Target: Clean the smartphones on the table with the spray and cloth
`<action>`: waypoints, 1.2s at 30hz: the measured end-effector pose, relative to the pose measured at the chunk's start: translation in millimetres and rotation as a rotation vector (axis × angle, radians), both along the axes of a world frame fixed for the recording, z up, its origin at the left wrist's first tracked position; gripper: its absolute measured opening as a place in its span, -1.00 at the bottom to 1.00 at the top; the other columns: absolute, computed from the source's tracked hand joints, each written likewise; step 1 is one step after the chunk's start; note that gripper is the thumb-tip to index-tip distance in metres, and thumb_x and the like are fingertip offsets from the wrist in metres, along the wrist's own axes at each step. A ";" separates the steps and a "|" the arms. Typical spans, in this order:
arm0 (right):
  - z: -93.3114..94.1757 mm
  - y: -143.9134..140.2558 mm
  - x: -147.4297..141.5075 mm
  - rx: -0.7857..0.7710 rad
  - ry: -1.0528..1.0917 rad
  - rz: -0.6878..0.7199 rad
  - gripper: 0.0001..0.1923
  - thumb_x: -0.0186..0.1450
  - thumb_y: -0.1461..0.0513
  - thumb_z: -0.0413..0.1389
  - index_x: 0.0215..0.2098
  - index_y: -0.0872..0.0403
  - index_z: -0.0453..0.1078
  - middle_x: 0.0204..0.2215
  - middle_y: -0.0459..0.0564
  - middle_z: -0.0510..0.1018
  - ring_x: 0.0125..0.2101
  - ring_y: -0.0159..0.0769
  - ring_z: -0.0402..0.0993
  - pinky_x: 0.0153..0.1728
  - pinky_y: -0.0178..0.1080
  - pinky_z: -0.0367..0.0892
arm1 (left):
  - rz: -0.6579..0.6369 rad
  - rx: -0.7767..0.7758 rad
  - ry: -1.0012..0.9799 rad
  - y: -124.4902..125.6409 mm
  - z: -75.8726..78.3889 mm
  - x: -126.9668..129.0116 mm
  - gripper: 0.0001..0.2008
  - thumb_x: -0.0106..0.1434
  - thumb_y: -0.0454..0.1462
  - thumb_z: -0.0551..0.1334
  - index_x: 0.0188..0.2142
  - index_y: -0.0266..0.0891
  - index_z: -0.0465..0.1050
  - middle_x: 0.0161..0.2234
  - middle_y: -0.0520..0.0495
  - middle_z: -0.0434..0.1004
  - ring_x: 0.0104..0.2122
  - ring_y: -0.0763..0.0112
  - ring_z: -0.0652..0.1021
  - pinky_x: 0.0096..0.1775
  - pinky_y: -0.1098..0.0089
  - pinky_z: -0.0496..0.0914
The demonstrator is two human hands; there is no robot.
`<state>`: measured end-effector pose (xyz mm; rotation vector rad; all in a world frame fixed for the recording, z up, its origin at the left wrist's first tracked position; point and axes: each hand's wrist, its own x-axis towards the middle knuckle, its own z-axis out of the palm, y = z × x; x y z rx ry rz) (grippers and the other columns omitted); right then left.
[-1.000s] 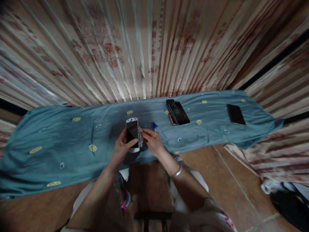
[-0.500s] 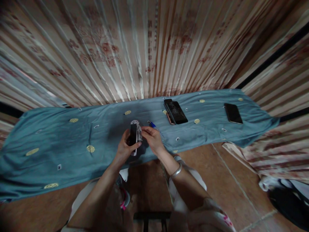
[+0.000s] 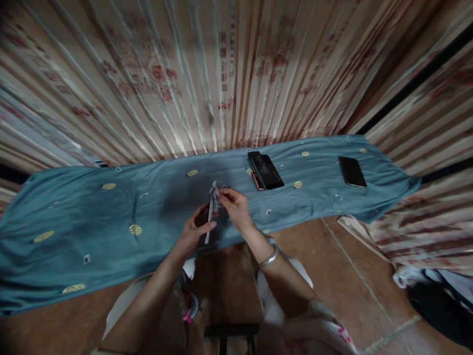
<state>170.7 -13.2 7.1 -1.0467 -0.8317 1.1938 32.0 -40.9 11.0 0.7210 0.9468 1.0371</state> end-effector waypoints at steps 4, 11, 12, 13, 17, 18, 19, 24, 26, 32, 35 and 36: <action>-1.4 4.4 3.1 0.016 -0.046 -0.023 -0.86 0.03 0.17 0.26 -0.42 0.02 0.53 -0.48 -0.14 0.57 -0.45 -0.40 0.42 -0.36 -0.32 0.34 | -0.044 -0.051 -0.047 -3.7 -1.8 0.8 -0.45 -0.23 -0.36 0.50 -0.15 -0.22 0.56 -0.12 -0.14 0.61 -0.09 0.17 0.57 0.02 0.25 0.35; -10.4 12.7 6.1 0.020 -0.146 -0.067 -0.86 0.02 0.16 0.23 -0.44 0.03 0.53 -0.50 -0.15 0.56 -0.46 -0.39 0.42 -0.36 -0.32 0.34 | -0.051 -0.130 -0.116 -7.2 -3.9 1.9 -0.56 -0.12 -0.25 0.47 -0.18 -0.28 0.58 -0.20 -0.18 0.62 -0.19 0.22 0.59 -0.28 0.41 0.41; -11.0 13.3 6.4 0.021 -0.173 -0.073 -0.85 0.03 0.16 0.23 -0.43 0.03 0.53 -0.50 -0.14 0.57 -0.46 -0.38 0.43 -0.35 -0.31 0.35 | -0.055 -0.145 -0.129 -7.5 -3.5 2.4 -0.58 -0.11 -0.24 0.47 -0.20 -0.29 0.59 -0.22 -0.18 0.62 -0.21 0.25 0.59 -0.28 0.41 0.41; -10.8 13.4 6.4 0.026 -0.204 -0.079 -0.85 0.05 0.16 0.22 -0.41 0.04 0.53 -0.49 -0.13 0.58 -0.46 -0.36 0.44 -0.34 -0.29 0.36 | -0.059 -0.158 -0.136 -7.7 -3.1 3.0 -0.60 -0.10 -0.24 0.46 -0.22 -0.30 0.59 -0.24 -0.18 0.62 -0.23 0.27 0.59 -0.29 0.41 0.42; -2.5 7.1 3.6 0.117 -0.372 -0.087 -0.76 0.18 0.19 0.15 -0.19 0.02 0.53 -0.29 -0.06 0.62 -0.31 -0.30 0.53 -0.21 -0.24 0.41 | -0.063 -0.158 -0.093 -7.3 -3.4 6.0 -0.56 -0.17 -0.19 0.49 -0.25 -0.28 0.60 -0.27 -0.14 0.61 -0.27 0.30 0.57 -0.34 0.43 0.42; 0.6 3.8 2.0 0.165 -0.436 -0.080 -0.74 0.22 0.20 0.11 -0.14 0.01 0.52 -0.22 -0.05 0.62 -0.23 -0.28 0.53 -0.15 -0.23 0.42 | -0.066 -0.151 -0.077 -6.9 -4.2 6.3 -0.54 -0.19 -0.17 0.50 -0.25 -0.28 0.60 -0.28 -0.13 0.61 -0.28 0.31 0.56 -0.35 0.44 0.42; 3.7 -0.2 0.2 0.222 -0.512 -0.068 -0.73 0.26 0.22 0.08 -0.10 -0.01 0.52 -0.15 -0.04 0.60 -0.15 -0.28 0.52 -0.09 -0.21 0.41 | -0.069 -0.141 -0.061 -6.2 -5.2 6.4 -0.53 -0.19 -0.13 0.49 -0.25 -0.27 0.60 -0.29 -0.12 0.60 -0.29 0.32 0.56 -0.35 0.43 0.42; 10.5 -19.7 -7.3 0.458 -0.892 0.010 -0.71 0.36 0.27 0.00 -0.07 -0.03 0.52 -0.04 0.01 0.56 0.01 -0.25 0.45 0.09 -0.12 0.33 | -0.045 -0.053 0.006 -1.5 -11.7 3.0 -0.48 -0.12 0.02 0.43 -0.24 -0.30 0.59 -0.34 -0.10 0.60 -0.38 0.37 0.53 -0.39 0.44 0.40; 9.8 -22.3 -6.0 0.497 -0.988 0.019 -0.69 0.38 0.28 -0.03 -0.03 -0.01 0.50 -0.01 0.04 0.54 0.01 -0.22 0.44 0.08 -0.10 0.34 | -0.048 -0.017 0.053 -0.9 -13.4 1.6 -0.46 -0.10 0.01 0.42 -0.19 -0.29 0.59 -0.34 -0.09 0.60 -0.41 0.41 0.52 -0.41 0.46 0.37; 8.2 -10.2 10.5 0.469 -1.018 -0.100 -0.68 0.36 0.30 -0.03 -0.04 0.00 0.50 -0.01 0.05 0.54 0.01 -0.24 0.45 0.08 -0.14 0.36 | -0.137 -0.028 0.136 -6.2 -8.9 3.2 -0.35 -0.14 -0.10 0.47 -0.03 -0.29 0.53 -0.28 -0.11 0.61 -0.53 0.53 0.45 -0.48 0.48 0.32; 7.8 -4.6 15.9 0.404 -0.935 -0.128 -0.71 0.35 0.29 0.00 -0.07 -0.02 0.51 -0.04 0.01 0.57 -0.01 -0.27 0.48 0.07 -0.19 0.37 | -0.156 -0.066 0.071 -8.6 -4.4 4.3 -0.38 -0.18 -0.07 0.47 -0.12 -0.34 0.57 -0.28 -0.17 0.62 -0.53 0.49 0.47 -0.48 0.46 0.33; 7.3 -3.6 16.8 0.385 -0.912 -0.127 -0.71 0.34 0.29 0.00 -0.08 -0.02 0.51 -0.05 0.01 0.57 -0.02 -0.28 0.49 0.06 -0.20 0.37 | -0.159 -0.082 0.043 -9.0 -3.2 4.0 -0.40 -0.19 -0.05 0.47 -0.16 -0.35 0.58 -0.28 -0.19 0.62 -0.53 0.47 0.48 -0.49 0.46 0.33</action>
